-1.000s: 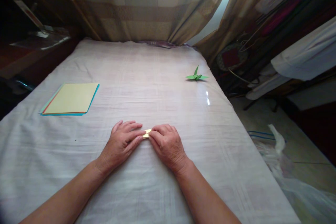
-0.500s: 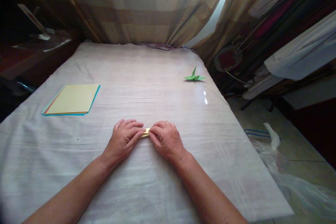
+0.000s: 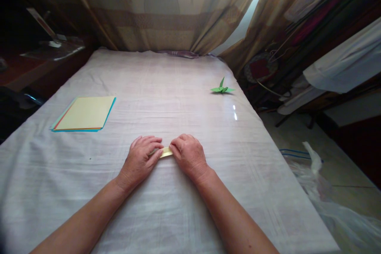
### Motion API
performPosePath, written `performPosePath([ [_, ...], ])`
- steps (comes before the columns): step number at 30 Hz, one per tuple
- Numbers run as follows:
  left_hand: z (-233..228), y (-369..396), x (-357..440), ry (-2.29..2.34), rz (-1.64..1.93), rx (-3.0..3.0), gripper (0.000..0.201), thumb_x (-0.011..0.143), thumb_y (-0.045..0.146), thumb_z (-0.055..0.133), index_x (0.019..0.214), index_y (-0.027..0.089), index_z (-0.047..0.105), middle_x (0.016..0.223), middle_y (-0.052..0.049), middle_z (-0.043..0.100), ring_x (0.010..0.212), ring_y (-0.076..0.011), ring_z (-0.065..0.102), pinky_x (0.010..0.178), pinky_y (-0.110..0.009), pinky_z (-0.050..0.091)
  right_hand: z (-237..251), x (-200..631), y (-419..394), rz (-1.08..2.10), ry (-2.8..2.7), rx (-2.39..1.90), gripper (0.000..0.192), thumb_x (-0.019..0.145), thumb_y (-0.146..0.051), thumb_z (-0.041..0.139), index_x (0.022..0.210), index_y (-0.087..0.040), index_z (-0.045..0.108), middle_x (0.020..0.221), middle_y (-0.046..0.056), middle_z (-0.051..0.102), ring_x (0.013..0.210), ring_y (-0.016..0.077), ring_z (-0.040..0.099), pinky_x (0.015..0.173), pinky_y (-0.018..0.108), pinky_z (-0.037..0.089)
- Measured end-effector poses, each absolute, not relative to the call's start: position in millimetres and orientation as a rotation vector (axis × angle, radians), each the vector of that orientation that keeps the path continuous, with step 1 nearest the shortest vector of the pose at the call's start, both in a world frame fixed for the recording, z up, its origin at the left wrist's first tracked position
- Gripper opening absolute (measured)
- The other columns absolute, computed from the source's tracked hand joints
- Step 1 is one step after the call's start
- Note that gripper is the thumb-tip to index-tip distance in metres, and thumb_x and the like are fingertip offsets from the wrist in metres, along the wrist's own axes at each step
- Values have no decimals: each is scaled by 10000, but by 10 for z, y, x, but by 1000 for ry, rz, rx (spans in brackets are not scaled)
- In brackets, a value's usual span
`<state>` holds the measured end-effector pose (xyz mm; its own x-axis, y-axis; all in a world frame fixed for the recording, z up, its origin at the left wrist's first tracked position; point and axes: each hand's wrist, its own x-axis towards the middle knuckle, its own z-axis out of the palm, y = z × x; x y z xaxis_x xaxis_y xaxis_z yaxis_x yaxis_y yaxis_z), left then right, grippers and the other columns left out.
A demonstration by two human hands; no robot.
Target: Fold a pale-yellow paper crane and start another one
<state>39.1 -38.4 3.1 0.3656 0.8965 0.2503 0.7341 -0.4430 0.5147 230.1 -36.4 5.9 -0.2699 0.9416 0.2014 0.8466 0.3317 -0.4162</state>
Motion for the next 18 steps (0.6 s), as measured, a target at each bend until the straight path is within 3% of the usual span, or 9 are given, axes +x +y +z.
performPosePath([
  [18, 25, -423, 346, 1422, 691, 2354, 133, 858, 230, 640, 986, 244, 672, 1196, -56, 679, 1179, -264, 561, 1095, -550, 290, 55, 2352, -426, 371, -2209, -1413, 42, 882, -189, 615, 850, -213, 630, 929, 43, 647, 876, 189, 567, 812, 322, 439],
])
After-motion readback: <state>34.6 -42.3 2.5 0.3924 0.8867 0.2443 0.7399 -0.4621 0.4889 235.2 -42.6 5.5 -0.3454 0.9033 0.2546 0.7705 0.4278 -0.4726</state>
